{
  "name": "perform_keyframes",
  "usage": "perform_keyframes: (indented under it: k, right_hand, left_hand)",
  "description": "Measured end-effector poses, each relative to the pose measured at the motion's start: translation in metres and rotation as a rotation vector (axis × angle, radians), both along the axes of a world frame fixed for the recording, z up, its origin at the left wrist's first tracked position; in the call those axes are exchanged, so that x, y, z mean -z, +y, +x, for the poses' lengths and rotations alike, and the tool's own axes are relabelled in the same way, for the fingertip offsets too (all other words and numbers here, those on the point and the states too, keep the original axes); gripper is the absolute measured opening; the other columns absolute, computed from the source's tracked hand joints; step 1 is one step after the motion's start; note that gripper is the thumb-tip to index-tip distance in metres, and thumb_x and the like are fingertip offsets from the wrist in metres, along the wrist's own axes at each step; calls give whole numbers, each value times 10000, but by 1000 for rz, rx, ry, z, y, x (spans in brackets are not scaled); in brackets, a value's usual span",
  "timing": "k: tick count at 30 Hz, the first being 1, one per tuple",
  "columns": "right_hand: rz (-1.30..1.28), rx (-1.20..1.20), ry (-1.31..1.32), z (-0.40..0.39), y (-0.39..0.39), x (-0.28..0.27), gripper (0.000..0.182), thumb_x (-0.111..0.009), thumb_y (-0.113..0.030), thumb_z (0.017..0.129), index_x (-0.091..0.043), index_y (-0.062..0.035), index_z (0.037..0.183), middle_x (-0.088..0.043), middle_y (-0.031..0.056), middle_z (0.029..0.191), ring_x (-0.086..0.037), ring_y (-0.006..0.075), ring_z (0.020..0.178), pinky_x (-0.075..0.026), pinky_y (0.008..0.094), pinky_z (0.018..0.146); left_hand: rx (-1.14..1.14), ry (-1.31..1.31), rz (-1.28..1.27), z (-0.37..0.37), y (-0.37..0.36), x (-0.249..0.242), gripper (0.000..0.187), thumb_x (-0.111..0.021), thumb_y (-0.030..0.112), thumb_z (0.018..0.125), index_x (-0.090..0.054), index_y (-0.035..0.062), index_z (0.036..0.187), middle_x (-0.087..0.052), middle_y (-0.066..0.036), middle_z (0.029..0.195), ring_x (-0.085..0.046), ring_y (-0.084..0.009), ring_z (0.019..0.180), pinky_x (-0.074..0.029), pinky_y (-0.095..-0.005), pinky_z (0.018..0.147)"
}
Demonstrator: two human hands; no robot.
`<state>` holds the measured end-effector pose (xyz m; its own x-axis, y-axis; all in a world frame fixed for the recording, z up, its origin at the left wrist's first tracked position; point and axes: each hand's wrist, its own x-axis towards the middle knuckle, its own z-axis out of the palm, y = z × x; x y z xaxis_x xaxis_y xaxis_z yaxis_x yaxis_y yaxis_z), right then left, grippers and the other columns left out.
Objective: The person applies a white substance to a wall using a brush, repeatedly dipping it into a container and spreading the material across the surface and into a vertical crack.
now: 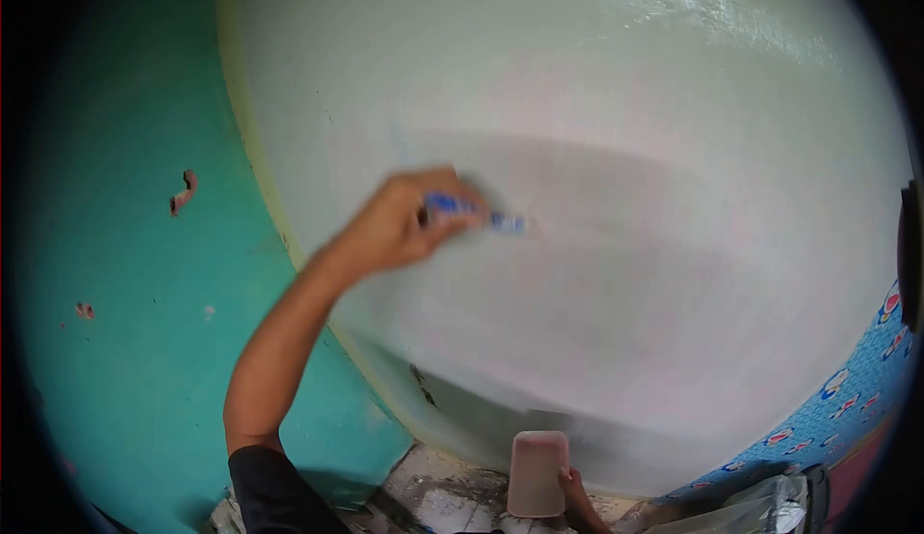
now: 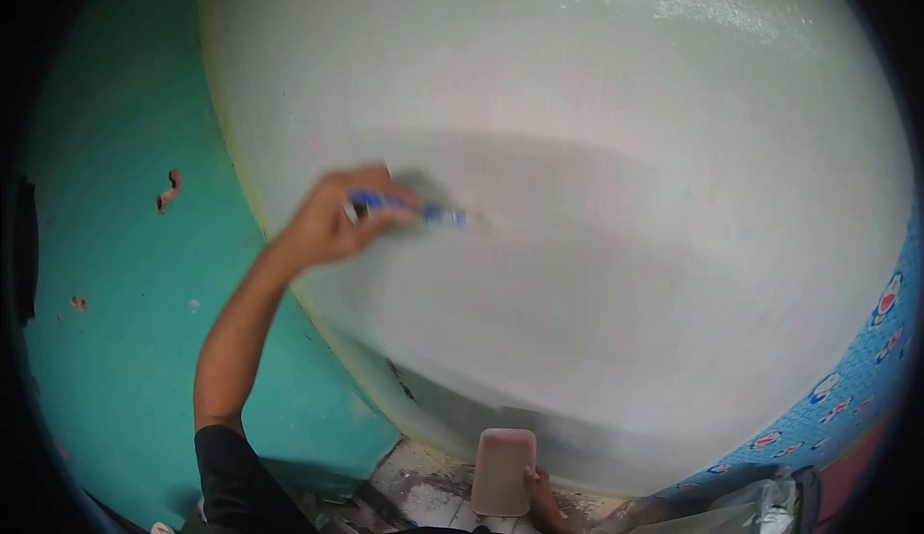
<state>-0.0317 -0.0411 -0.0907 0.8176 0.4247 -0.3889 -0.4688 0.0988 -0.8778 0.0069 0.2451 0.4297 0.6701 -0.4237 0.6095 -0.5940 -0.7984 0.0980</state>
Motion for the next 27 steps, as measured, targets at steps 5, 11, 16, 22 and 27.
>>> perform_keyframes:
  k: [5,11,16,22,27]
  right_hand:
    - [42,69,20,1,-8,12,714,-502,-504,960,-281,23,1388,-500,183,1251,-522,253,1141,-458,384,944]
    - [69,22,-115,31,-24,103,706,-535,-490,950,-298,20,1378,-525,207,1233,-549,261,1099,-465,383,925]
    - [9,82,-64,16,-30,61,683,-499,-485,965,-317,31,1374,-521,163,1244,-543,248,1119,-470,387,929]
    - [-117,57,-50,20,-38,78,685,-509,-466,969,-249,-6,1406,-493,178,1261,-530,262,1137,-464,401,943]
    - [-81,68,13,3,-42,31,777,-520,-559,932,-280,-1,1416,-522,238,1254,-549,299,1124,-449,407,946]
  left_hand:
    - [-89,-365,51,-3,-24,-126,176,-691,206,882,-719,45,947,-673,-1,793,-516,-77,663,-401,-247,585]
    - [-155,-1030,133,-6,-45,-207,237,-689,216,893,-719,5,997,-694,-107,832,-609,-187,691,-470,-354,603]
    - [-204,-1200,74,33,-28,-174,186,-739,145,830,-723,66,998,-634,-69,723,-511,-108,560,-405,-273,495]
    - [-83,-1090,354,44,-35,8,444,-756,60,694,-683,62,1132,-568,-52,709,-574,-192,587,-457,-300,457]
    - [74,-888,423,27,-45,150,305,-780,147,768,-702,65,1051,-457,24,634,-481,-110,540,-372,-247,445]
